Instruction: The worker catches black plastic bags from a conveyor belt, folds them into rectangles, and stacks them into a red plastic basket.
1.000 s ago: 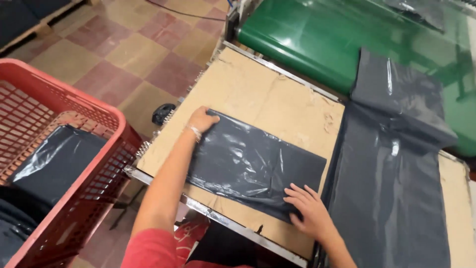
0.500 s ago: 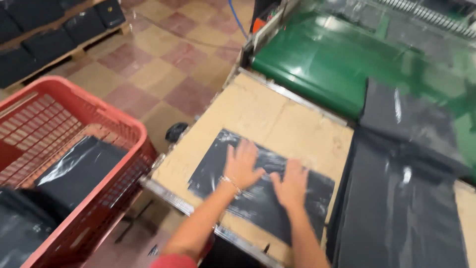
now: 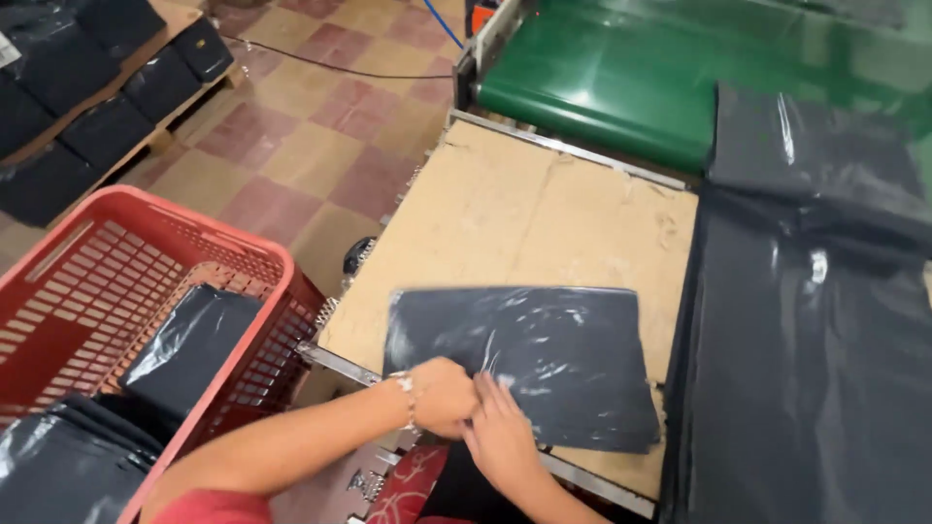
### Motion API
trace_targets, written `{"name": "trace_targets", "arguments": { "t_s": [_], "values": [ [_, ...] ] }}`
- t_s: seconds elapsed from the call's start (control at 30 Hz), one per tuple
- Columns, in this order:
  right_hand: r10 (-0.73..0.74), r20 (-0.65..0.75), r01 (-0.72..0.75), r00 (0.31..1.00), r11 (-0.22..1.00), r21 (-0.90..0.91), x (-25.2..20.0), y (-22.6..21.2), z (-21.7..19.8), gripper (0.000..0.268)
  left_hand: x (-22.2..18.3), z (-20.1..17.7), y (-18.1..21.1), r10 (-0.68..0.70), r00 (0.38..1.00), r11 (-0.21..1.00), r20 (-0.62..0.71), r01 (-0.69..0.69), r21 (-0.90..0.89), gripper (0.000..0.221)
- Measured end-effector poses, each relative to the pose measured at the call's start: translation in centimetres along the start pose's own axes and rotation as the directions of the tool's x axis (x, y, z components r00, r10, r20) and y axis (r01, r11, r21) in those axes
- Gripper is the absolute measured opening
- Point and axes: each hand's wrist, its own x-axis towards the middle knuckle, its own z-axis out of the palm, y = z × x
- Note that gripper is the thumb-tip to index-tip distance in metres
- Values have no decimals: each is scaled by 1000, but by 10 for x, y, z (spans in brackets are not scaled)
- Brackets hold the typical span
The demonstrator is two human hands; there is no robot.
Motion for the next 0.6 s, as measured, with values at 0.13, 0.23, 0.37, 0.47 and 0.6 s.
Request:
{"name": "trace_targets", "arguments": {
  "t_s": [0.13, 0.23, 0.37, 0.47, 0.6],
  "values": [
    [122, 119, -167, 985, 822, 544, -62, 27, 10, 43, 35, -38, -31, -142, 984, 807, 112, 180, -562, 56],
    [668, 366, -609, 648, 167, 775, -115, 65, 11, 27, 47, 0, -96, -237, 858, 151, 455, 495, -856, 63],
    [755, 607, 140, 249, -648, 749, -55, 4, -96, 51, 52, 49, -113, -433, 842, 222, 323, 447, -866, 67],
    [693, 697, 157, 187, -721, 675, -64, 9, -82, 57, 65, 31, -97, -500, 830, 303, 247, 435, -848, 41],
    [636, 721, 145, 275, -769, 623, -65, 5, -105, 57, 78, 49, -70, -676, 724, 628, -134, 472, -619, 35]
  ]
}}
